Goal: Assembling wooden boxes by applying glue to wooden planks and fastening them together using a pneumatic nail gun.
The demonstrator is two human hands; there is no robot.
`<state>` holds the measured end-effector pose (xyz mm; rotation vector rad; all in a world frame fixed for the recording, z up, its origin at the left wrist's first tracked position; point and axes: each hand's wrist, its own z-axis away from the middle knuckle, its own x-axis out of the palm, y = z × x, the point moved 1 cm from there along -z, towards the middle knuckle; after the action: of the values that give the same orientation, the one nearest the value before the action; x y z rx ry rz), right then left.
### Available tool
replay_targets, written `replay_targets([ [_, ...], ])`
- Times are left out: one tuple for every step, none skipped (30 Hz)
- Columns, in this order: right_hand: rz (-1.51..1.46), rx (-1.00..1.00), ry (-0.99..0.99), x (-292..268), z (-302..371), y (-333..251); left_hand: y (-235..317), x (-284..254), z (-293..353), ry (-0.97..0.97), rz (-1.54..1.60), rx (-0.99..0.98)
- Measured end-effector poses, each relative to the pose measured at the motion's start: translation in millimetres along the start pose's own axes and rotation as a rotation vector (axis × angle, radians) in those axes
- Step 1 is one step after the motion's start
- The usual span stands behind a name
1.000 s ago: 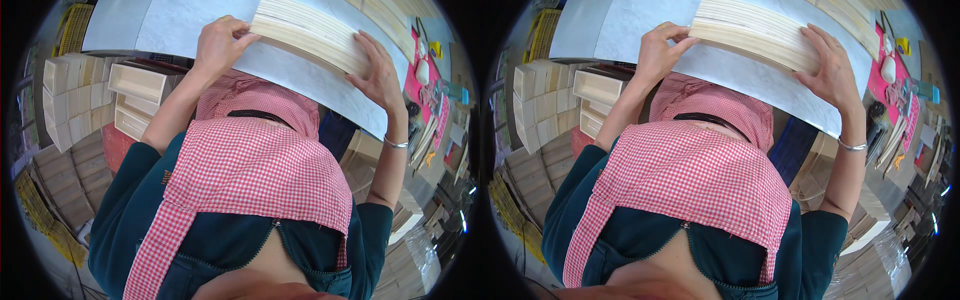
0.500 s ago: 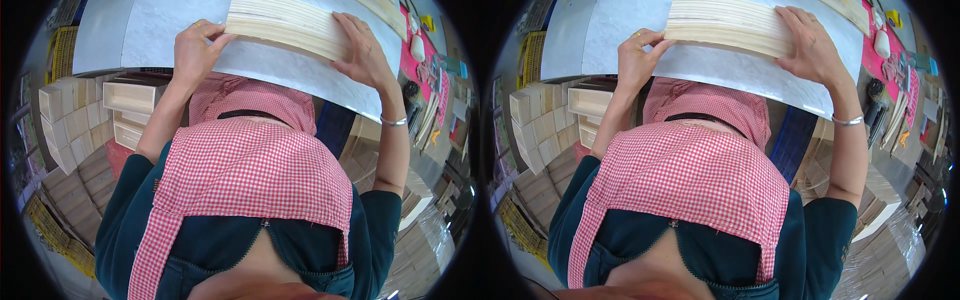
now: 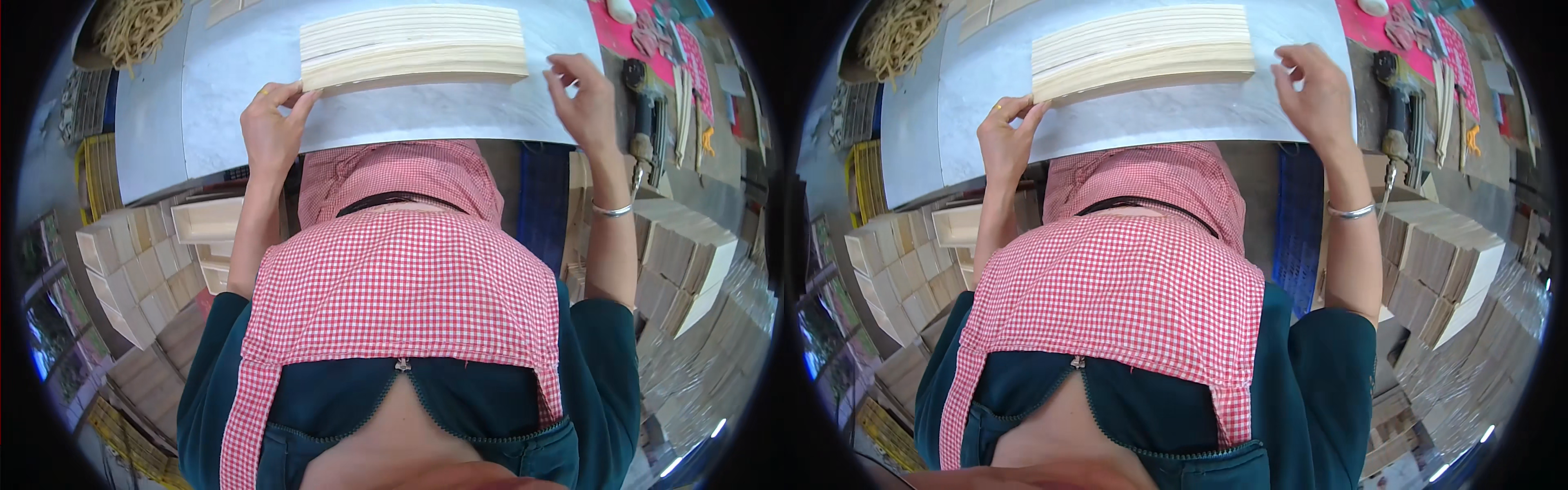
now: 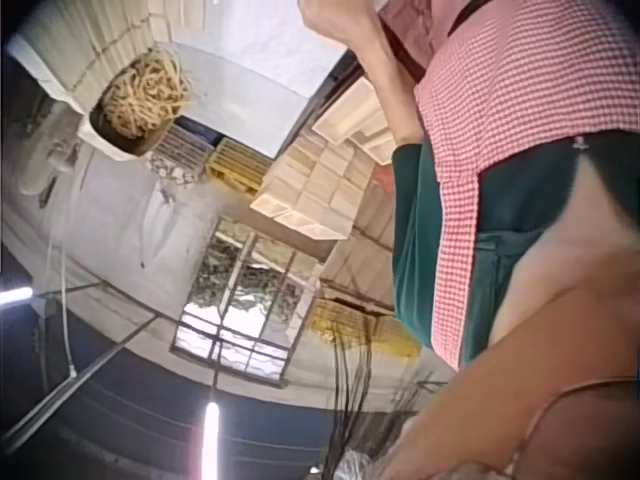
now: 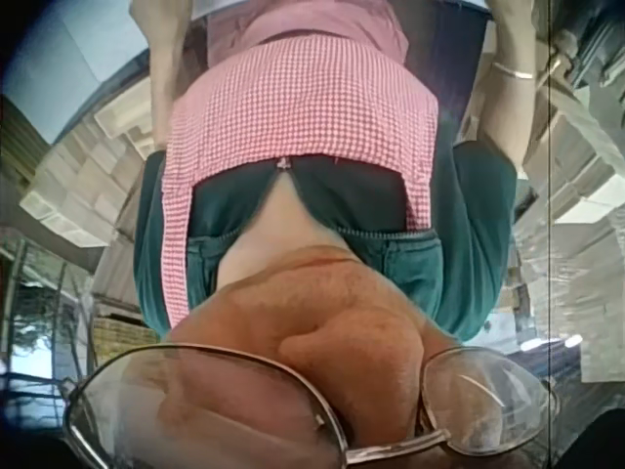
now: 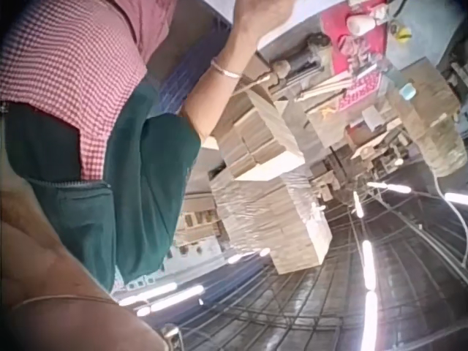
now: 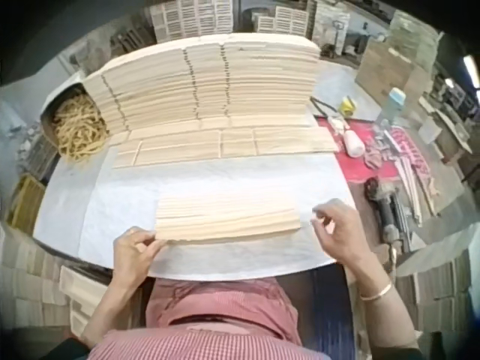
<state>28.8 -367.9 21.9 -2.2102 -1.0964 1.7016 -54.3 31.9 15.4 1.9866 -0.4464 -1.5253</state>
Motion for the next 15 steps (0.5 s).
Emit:
replay_targets([
  [-0.019, 0.062, -0.014, 3.1, 7.4, 0.4, 0.7, -0.5, -1.9, -0.003, -0.02, 0.003],
  [-0.015, 0.074, -0.001, 4.0, 10.8, -1.8, 1.7, 1.0, -3.0, -0.011, -0.019, 0.019],
  [0.006, 0.081, 0.005, 6.7, 12.3, -6.1, 2.6, 2.2, -4.4, -0.019, -0.022, 0.013],
  [0.019, 0.085, 0.009, 11.7, 12.2, -11.8, 3.5, 0.6, -4.5, -0.023, -0.034, 0.002],
  [0.031, 0.088, 0.013, 15.9, 11.7, -16.4, 4.7, -0.6, -4.5, -0.026, -0.045, -0.01],
  [0.044, 0.091, 0.016, 18.2, 12.0, -18.4, 6.2, -1.3, -4.3, -0.028, -0.057, -0.021],
  [0.039, 0.095, 0.027, 19.5, 12.1, -18.8, 7.6, -2.0, -4.4, -0.028, -0.063, -0.011],
  [0.053, 0.075, 0.028, 20.8, 12.1, -19.2, 8.7, -2.6, -4.5, -0.032, -0.072, -0.014],
  [0.067, 0.055, 0.028, 21.8, 11.9, -19.3, 9.5, -3.2, -4.5, -0.036, -0.082, -0.017],
  [0.081, 0.036, 0.029, 22.5, 11.4, -19.2, 10.1, -3.8, -4.6, -0.04, -0.091, -0.02],
  [0.096, 0.016, 0.03, 22.8, 10.7, -18.5, 10.7, -4.4, -4.8, -0.044, -0.1, -0.023],
  [0.092, 0.021, 0.041, 22.6, 10.6, -17.0, 11.3, -4.7, -4.5, -0.044, -0.107, -0.012],
  [0.059, 0.03, 0.022, 22.7, 10.2, -15.3, 11.6, -5.1, -4.2, -0.047, -0.118, -0.006],
  [0.026, 0.04, 0.004, 22.6, 10.0, -13.3, 11.8, -5.1, -4.5, -0.051, -0.129, 0.001],
  [-0.007, 0.051, -0.014, 22.7, 9.7, -11.4, 12.0, -5.4, -4.8, -0.055, -0.141, 0.009],
])
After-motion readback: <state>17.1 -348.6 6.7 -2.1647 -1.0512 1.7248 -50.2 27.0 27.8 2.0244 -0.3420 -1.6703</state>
